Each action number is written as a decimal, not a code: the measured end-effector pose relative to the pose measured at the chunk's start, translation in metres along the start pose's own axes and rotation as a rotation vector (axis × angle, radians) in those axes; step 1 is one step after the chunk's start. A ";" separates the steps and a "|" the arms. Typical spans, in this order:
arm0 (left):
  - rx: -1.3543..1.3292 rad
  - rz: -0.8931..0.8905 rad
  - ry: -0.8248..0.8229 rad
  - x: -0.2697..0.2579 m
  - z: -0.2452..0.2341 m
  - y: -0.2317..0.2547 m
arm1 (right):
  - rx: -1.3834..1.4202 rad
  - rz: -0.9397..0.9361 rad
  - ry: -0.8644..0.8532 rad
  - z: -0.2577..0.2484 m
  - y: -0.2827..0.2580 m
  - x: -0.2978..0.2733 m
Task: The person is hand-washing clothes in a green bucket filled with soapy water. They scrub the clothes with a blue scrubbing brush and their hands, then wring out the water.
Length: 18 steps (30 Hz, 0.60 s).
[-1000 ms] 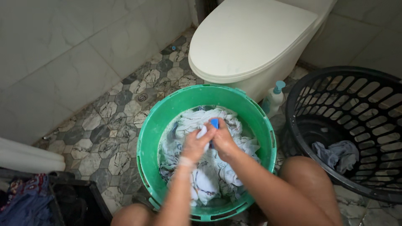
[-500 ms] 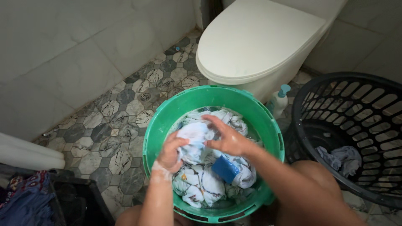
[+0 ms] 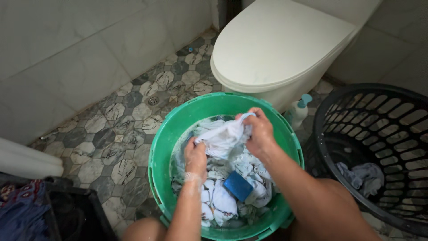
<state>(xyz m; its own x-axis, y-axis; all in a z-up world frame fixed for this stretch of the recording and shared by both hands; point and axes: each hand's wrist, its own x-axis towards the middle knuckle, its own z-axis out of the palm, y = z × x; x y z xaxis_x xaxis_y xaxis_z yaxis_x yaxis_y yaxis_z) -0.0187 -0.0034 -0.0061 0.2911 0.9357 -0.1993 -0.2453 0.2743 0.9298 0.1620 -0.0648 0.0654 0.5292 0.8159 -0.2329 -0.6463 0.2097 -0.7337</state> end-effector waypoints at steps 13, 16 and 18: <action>-0.223 0.152 0.100 -0.022 0.029 -0.015 | -1.256 -1.053 -0.405 0.006 0.081 -0.045; -0.214 0.080 0.063 -0.021 0.035 -0.013 | -1.408 -0.904 -0.322 0.013 0.054 -0.021; -0.206 -0.009 -0.042 -0.023 0.037 -0.008 | -1.468 -0.735 -0.366 0.010 0.025 -0.007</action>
<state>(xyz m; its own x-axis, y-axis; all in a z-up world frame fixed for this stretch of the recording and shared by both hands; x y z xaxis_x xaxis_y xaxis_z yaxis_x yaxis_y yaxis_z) 0.0109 -0.0358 0.0027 0.3316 0.9240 -0.1905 -0.4254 0.3267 0.8440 0.1366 -0.0597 0.0548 0.1815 0.8977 0.4014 0.7979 0.1041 -0.5937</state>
